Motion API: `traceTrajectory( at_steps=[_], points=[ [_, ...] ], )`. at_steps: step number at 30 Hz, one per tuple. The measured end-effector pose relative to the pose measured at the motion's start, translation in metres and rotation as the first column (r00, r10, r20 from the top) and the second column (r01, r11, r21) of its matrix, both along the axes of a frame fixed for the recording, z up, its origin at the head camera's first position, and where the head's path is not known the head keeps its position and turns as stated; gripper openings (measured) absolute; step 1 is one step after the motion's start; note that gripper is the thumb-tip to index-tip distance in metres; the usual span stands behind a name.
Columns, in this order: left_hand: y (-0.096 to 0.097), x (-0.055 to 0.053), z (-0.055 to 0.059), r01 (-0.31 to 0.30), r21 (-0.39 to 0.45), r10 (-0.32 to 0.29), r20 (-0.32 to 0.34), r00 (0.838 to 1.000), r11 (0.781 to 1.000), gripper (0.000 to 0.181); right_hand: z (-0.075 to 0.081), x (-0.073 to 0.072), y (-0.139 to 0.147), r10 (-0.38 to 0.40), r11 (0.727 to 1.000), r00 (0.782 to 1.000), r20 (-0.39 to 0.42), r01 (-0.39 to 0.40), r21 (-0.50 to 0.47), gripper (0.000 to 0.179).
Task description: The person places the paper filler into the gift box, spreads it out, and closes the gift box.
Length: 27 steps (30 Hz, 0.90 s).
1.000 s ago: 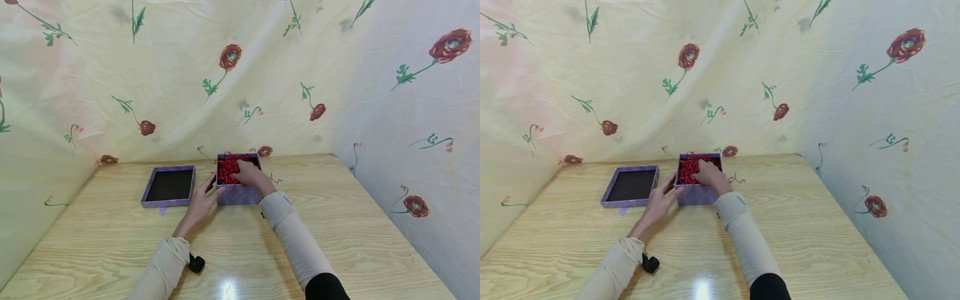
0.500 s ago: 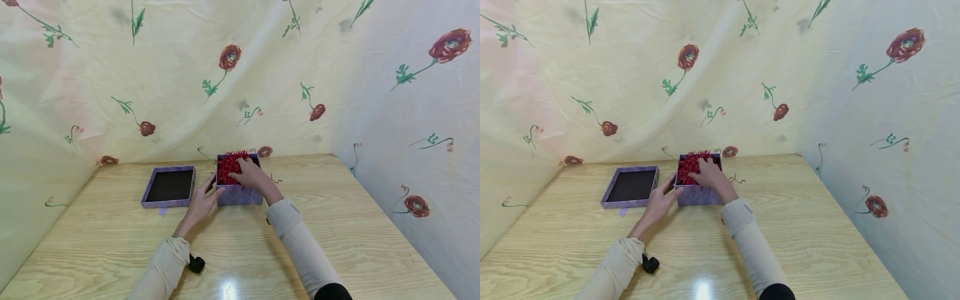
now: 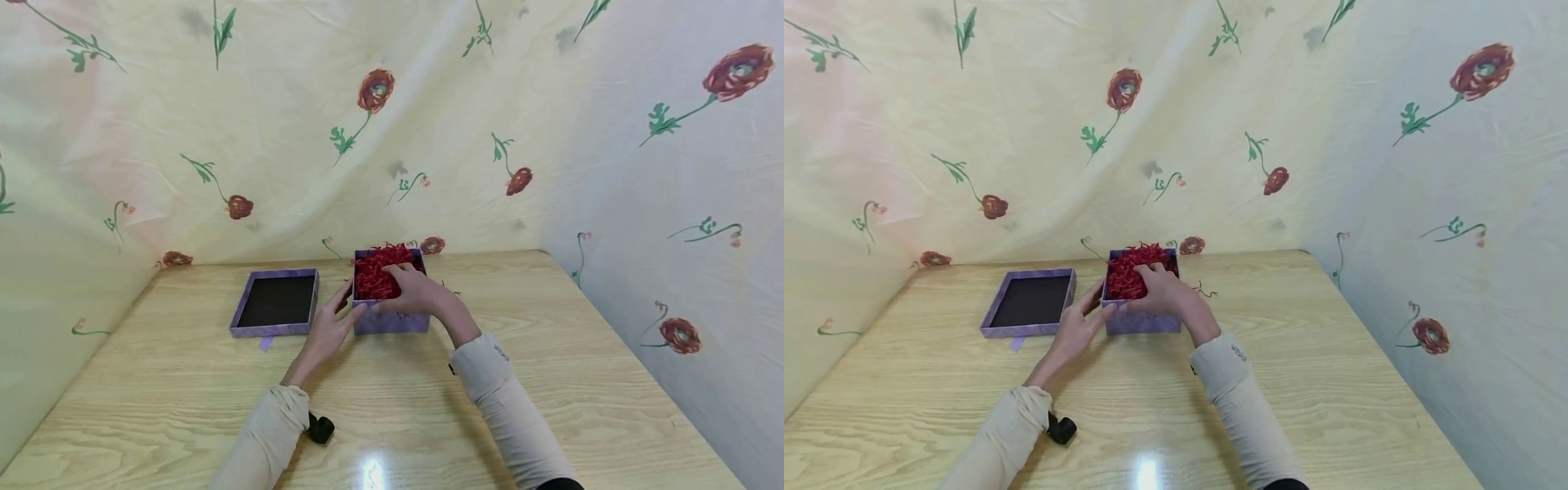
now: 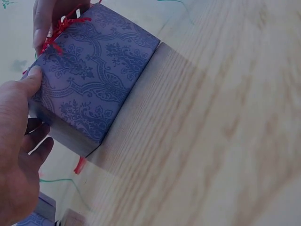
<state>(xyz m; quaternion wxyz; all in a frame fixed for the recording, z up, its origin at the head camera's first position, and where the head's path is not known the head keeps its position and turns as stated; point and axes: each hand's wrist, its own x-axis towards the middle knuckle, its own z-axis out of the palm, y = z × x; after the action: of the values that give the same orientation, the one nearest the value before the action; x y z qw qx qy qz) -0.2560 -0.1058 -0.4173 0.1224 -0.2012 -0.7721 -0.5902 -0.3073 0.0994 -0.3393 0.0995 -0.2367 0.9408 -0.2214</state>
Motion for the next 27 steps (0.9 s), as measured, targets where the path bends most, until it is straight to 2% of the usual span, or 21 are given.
traceTrajectory(
  at_steps=[4,12,27],
  points=[
    [0.000,0.000,-0.001,-0.006,-0.007,0.006,0.005,1.000,1.000,0.062,0.000,0.001,-0.001,0.021,1.000,1.000,0.010,-0.021,0.019,0.075],
    [0.000,0.001,0.001,-0.012,0.002,0.012,0.036,0.999,1.000,0.062,-0.003,-0.003,0.002,0.073,0.997,0.995,-0.061,-0.074,-0.017,0.053],
    [0.000,-0.001,0.000,-0.005,-0.005,0.005,-0.011,1.000,1.000,0.062,-0.006,-0.020,-0.005,0.002,1.000,1.000,-0.006,-0.002,0.008,0.059]
  ],
)
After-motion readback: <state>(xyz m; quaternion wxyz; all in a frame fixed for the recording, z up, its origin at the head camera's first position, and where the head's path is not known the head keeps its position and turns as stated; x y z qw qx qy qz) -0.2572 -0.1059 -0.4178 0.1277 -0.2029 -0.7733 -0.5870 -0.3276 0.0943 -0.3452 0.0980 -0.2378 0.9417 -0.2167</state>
